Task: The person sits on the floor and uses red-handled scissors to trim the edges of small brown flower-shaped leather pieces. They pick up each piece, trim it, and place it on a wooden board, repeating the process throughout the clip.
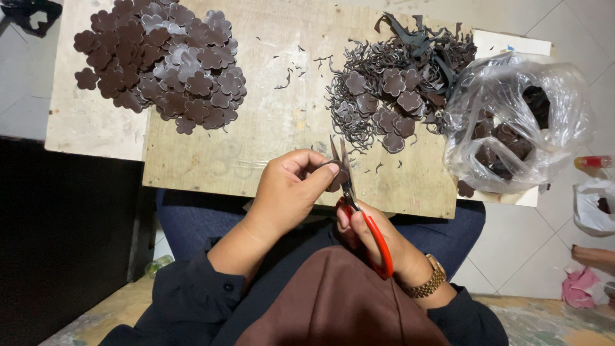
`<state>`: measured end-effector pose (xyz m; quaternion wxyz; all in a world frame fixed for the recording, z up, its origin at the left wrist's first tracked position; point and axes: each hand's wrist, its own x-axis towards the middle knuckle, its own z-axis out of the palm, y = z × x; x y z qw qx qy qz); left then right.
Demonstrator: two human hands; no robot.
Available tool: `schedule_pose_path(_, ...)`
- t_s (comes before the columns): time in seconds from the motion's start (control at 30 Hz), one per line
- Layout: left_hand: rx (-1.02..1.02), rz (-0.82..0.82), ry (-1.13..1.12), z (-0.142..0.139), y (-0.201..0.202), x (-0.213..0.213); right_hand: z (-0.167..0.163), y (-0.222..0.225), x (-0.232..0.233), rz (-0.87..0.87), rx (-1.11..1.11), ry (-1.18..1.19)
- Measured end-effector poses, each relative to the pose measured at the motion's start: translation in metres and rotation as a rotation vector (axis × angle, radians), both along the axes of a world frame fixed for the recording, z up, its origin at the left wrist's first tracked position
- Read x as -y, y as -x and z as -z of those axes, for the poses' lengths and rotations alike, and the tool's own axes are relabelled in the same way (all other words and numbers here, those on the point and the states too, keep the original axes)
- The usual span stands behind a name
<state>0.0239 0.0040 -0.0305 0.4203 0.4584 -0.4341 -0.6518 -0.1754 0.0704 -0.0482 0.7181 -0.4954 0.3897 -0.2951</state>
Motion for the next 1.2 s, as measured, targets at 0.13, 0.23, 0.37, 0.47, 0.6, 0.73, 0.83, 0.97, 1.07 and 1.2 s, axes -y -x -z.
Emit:
schedule_pose_path(0.13, -0.021, 0.008, 0.018, 0.001, 0.0, 0.0, 0.0, 0.001, -0.001, 0.005, 0.009, -0.019)
schedule_pose_path(0.23, -0.029, 0.019, 0.02, 0.002, -0.001, 0.0, 0.001, 0.001, -0.003, 0.011, 0.029, -0.051)
schedule_pose_path(0.37, -0.053, 0.033, -0.002, 0.001, -0.002, -0.001, 0.001, 0.003, -0.004, 0.016, 0.024, -0.059)
schedule_pose_path(0.47, -0.076, 0.035, -0.014, 0.002, -0.003, -0.001, 0.0, 0.004, -0.004, 0.019, 0.029, -0.071)
schedule_pose_path(0.6, -0.121, 0.029, -0.033, 0.006, -0.003, -0.001, 0.001, 0.004, -0.004, 0.023, 0.055, -0.105)
schedule_pose_path(0.73, -0.149, 0.034, -0.029, 0.012, -0.002, -0.001, 0.003, 0.005, -0.006, 0.018, 0.025, -0.081)
schedule_pose_path(0.83, -0.147, 0.029, -0.053, 0.014, -0.003, -0.001, 0.004, 0.005, -0.008, 0.029, 0.051, -0.092)
schedule_pose_path(0.97, -0.108, 0.031, -0.055, 0.012, -0.005, 0.0, 0.005, 0.006, -0.008, 0.023, 0.059, -0.088)
schedule_pose_path(1.07, -0.059, 0.056, -0.084, 0.008, -0.006, 0.002, 0.004, 0.006, -0.007, 0.028, 0.026, -0.075)
schedule_pose_path(1.2, -0.086, 0.054, -0.135, 0.005, -0.005, 0.002, 0.004, 0.005, -0.007, 0.037, 0.013, -0.073)
